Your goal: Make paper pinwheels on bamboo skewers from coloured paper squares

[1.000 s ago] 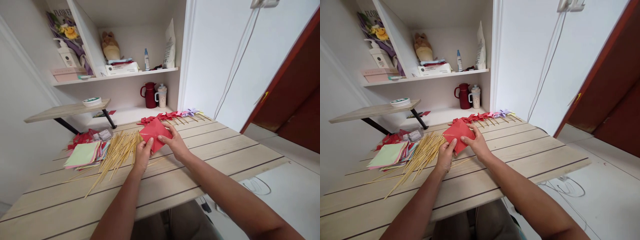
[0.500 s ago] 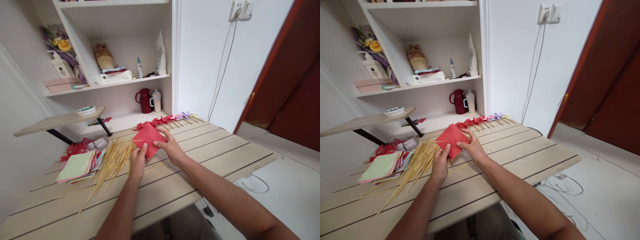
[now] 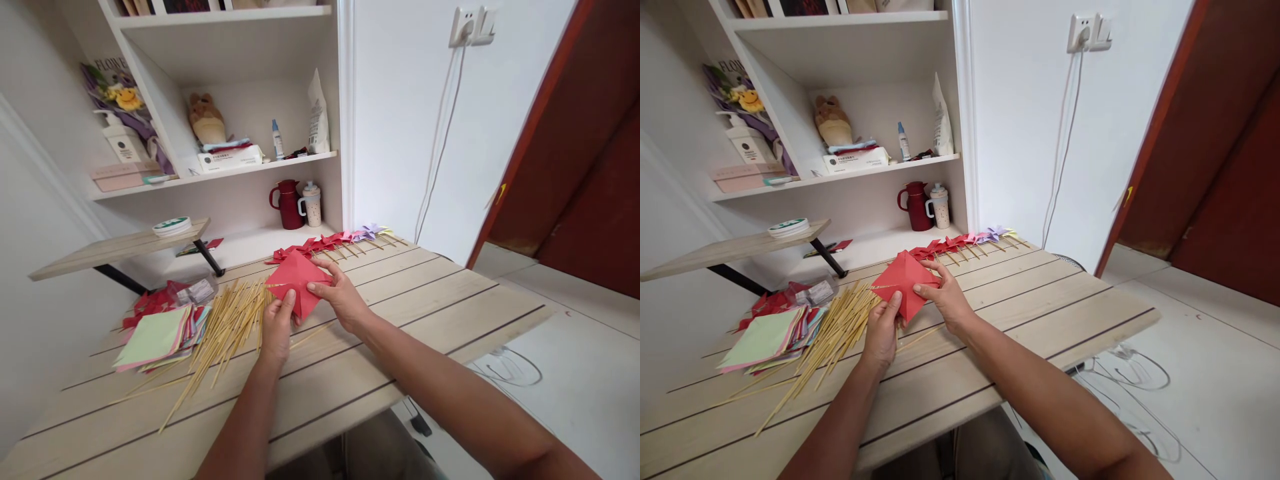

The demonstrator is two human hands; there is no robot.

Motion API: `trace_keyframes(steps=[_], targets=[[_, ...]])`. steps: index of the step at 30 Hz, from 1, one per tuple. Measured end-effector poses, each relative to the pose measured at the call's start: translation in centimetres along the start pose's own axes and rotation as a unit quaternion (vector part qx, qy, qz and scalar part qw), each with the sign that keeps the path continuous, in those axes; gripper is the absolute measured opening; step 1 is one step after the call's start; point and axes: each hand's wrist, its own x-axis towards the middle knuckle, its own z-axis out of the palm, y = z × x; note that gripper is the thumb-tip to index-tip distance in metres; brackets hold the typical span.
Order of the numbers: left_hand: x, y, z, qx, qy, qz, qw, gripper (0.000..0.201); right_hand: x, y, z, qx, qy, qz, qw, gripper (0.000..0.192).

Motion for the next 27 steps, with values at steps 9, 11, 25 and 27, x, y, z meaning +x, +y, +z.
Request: trace_keyframes(steps=[9, 11, 25, 27], targets=[[-0.4, 0.5, 0.2, -0.019, -0.066, -0.002, 0.998, 0.054, 1.4, -0.1, -1.2, 0.010, 0.067, -0.037, 0.997, 0.060], [-0.2, 0.5, 0.2, -0.045, -0.058, 0.015, 0.997, 0.056, 1.7, -0.9, -1.8, -0.011, 0.081, -0.044, 0.996, 0.060], [-1.0, 2.1, 0.9, -0.156, -0.117, -0.063, 0.979, 0.054, 1.2, -1.6, -2.9, -0.359, 0.020, -0.140, 0.923, 0.059], [-1.1, 2.1, 0.9, -0.142, -0.111, -0.079, 0.980, 0.050, 1.1, -1.6, -2.7, -0.366, 0.021, -0.152, 0.918, 0.056]])
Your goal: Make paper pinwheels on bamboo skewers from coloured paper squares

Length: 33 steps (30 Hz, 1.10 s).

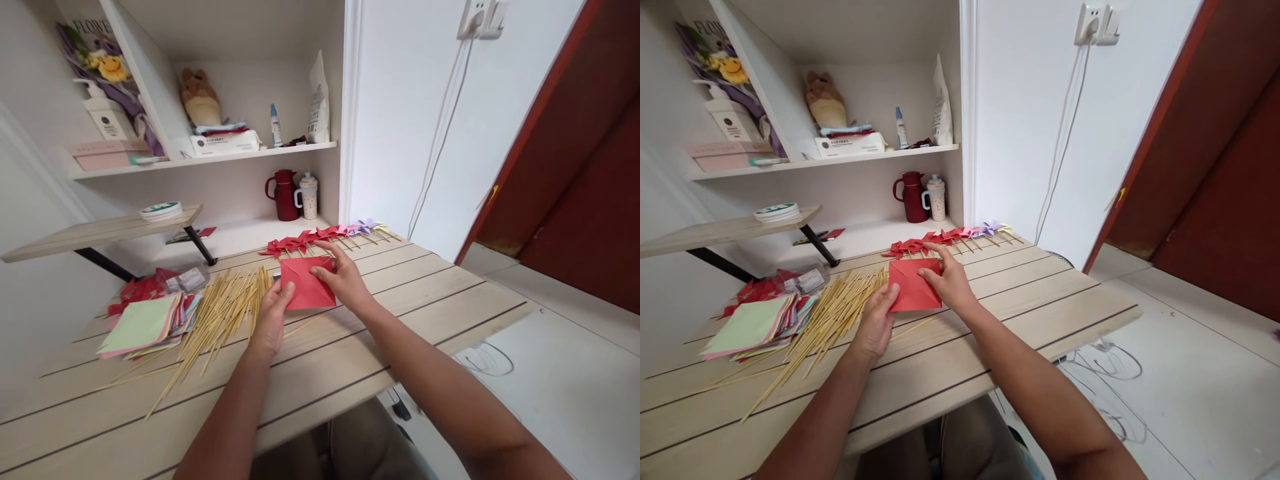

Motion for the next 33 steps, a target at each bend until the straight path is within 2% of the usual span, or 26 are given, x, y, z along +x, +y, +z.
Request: trace_keyframes(steps=[9, 11, 14, 16, 18, 22, 24, 28, 33], targets=[[0.2, -0.3, -0.2, 0.032, 0.053, 0.008, 0.998, 0.046, -0.4, 0.1, 0.6, 0.031, -0.023, -0.012, 0.999, 0.047], [0.4, -0.3, -0.3, 0.018, 0.076, 0.021, 0.997, 0.044, -0.5, 0.0, 0.8, 0.070, -0.044, 0.006, 0.997, 0.057], [0.7, 0.1, -0.5, -0.026, 0.109, 0.049, 0.993, 0.043, -0.6, -0.1, 0.9, 0.152, -0.084, 0.034, 0.984, 0.082], [0.8, 0.5, -0.5, -0.049, 0.124, 0.060, 0.989, 0.046, -0.6, 0.0, 0.9, 0.167, -0.097, 0.027, 0.981, 0.089], [0.8, 0.7, -0.5, -0.063, 0.130, 0.063, 0.987, 0.048, -0.6, 0.3, 0.8, 0.150, -0.105, 0.000, 0.983, 0.080], [0.8, 0.6, -0.4, -0.070, 0.127, 0.051, 0.988, 0.044, -0.6, 0.7, 0.7, 0.114, -0.135, -0.042, 0.983, 0.034], [0.8, 0.5, -0.5, -0.072, 0.134, 0.041, 0.988, 0.043, -0.7, 0.8, 0.7, 0.134, -0.155, -0.031, 0.978, 0.021], [1.0, 0.5, -0.7, -0.094, 0.147, 0.051, 0.983, 0.043, -0.9, 0.7, 0.9, 0.184, -0.185, 0.013, 0.965, 0.022], [0.9, 0.7, -0.4, -0.094, 0.141, 0.055, 0.984, 0.046, -1.0, 0.7, 1.2, 0.158, -0.213, -0.017, 0.964, 0.017]])
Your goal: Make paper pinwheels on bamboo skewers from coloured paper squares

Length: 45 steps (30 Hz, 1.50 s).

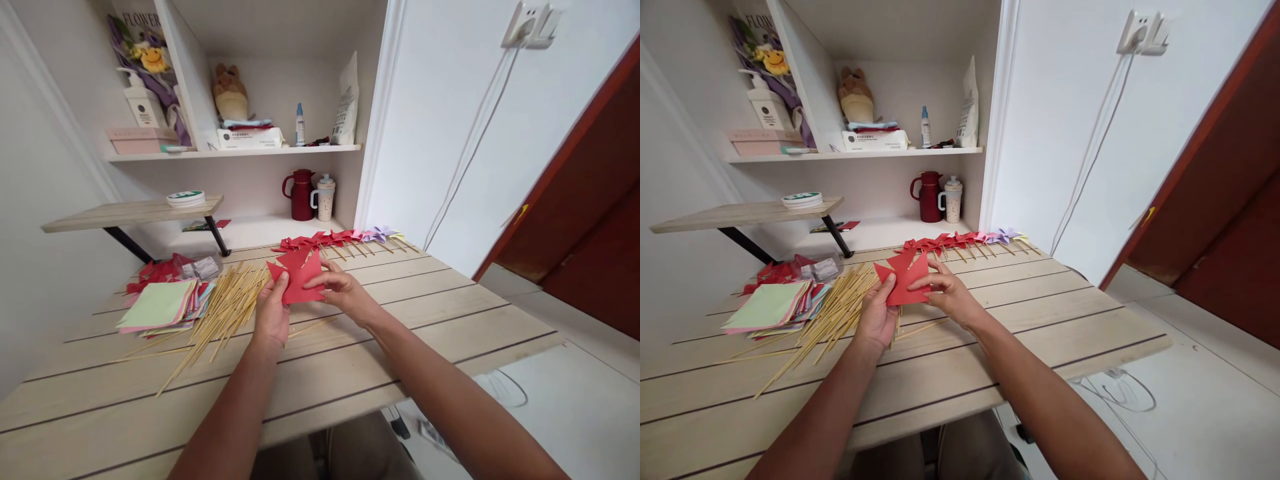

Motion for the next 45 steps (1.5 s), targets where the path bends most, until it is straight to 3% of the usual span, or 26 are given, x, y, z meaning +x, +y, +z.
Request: trace_keyframes(steps=[7, 14, 21, 33, 40, 45], targets=[[-0.7, 0.1, 0.7, 0.024, -0.007, 0.001, 1.000, 0.041, 0.2, -0.1, 0.2, -0.002, 0.047, -0.029, 0.998, 0.015], [-0.9, -0.1, 0.8, 0.029, -0.021, -0.013, 0.999, 0.040, 0.2, -0.2, 0.5, 0.009, 0.080, 0.020, 0.997, 0.016], [-0.9, -0.5, 0.6, 0.042, -0.026, -0.026, 0.998, 0.038, 0.2, -0.2, 0.5, -0.002, 0.089, 0.083, 0.993, 0.029], [-1.3, -0.1, 1.0, 0.059, -0.050, -0.060, 0.995, 0.044, 0.4, -0.8, 0.5, -0.001, 0.100, 0.056, 0.993, 0.030], [-1.3, -0.4, 1.0, 0.073, -0.008, -0.026, 0.997, 0.044, 0.3, 0.0, 0.4, 0.018, 0.087, 0.031, 0.996, 0.023], [-1.5, -0.1, 1.2, 0.055, -0.015, -0.034, 0.998, 0.045, 0.3, -0.2, 0.6, 0.026, 0.076, 0.013, 0.997, 0.019]])
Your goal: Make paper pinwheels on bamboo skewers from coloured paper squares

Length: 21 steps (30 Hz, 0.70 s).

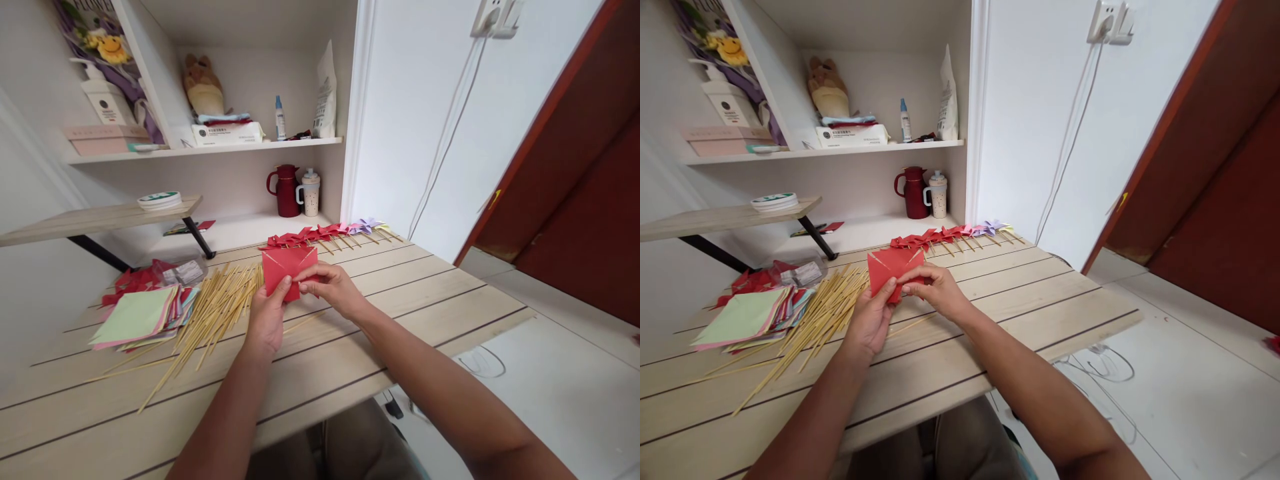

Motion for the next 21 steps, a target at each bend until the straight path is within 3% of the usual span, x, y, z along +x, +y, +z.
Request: trace_keyframes(steps=[21], targets=[[0.00, 0.01, -0.10, 0.013, -0.007, -0.024, 1.000, 0.043, 0.14, 0.11, -0.20, -0.042, 0.025, 0.052, 0.997, 0.022]])
